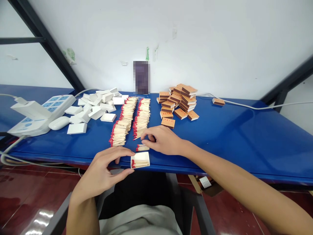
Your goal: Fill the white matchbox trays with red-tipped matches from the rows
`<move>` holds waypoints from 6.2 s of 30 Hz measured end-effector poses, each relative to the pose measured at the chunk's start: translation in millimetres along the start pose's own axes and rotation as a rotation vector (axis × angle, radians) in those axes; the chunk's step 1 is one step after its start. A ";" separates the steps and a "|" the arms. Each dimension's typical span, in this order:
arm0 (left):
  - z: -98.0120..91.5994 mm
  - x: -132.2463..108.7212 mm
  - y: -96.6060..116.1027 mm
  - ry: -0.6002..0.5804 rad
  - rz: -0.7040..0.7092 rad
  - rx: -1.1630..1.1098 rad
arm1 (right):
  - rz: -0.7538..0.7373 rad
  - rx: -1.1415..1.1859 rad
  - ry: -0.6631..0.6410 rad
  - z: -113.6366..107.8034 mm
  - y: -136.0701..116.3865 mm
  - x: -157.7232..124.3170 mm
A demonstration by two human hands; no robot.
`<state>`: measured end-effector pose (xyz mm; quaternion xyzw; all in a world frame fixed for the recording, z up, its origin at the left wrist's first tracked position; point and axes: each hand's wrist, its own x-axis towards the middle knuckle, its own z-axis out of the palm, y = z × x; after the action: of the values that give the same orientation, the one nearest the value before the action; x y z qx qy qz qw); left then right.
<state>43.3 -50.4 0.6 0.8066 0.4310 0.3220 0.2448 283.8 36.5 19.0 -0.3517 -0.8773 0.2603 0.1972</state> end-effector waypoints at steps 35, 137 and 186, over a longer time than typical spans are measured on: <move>-1.3 -1.3 -1.5 0.004 0.044 -0.029 | 0.098 0.029 0.004 1.7 0.2 4.5; 0.0 -0.9 -0.1 0.029 0.002 0.007 | -0.245 -0.403 -0.160 -24.0 2.8 -6.7; 1.1 1.3 -2.1 0.022 0.003 -0.024 | -0.252 -0.067 0.057 -8.3 -11.3 -10.0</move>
<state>43.5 -48.4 -1.2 0.8007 0.4285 0.3365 0.2491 289.1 25.0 30.7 -0.2523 -0.9167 0.1940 0.2416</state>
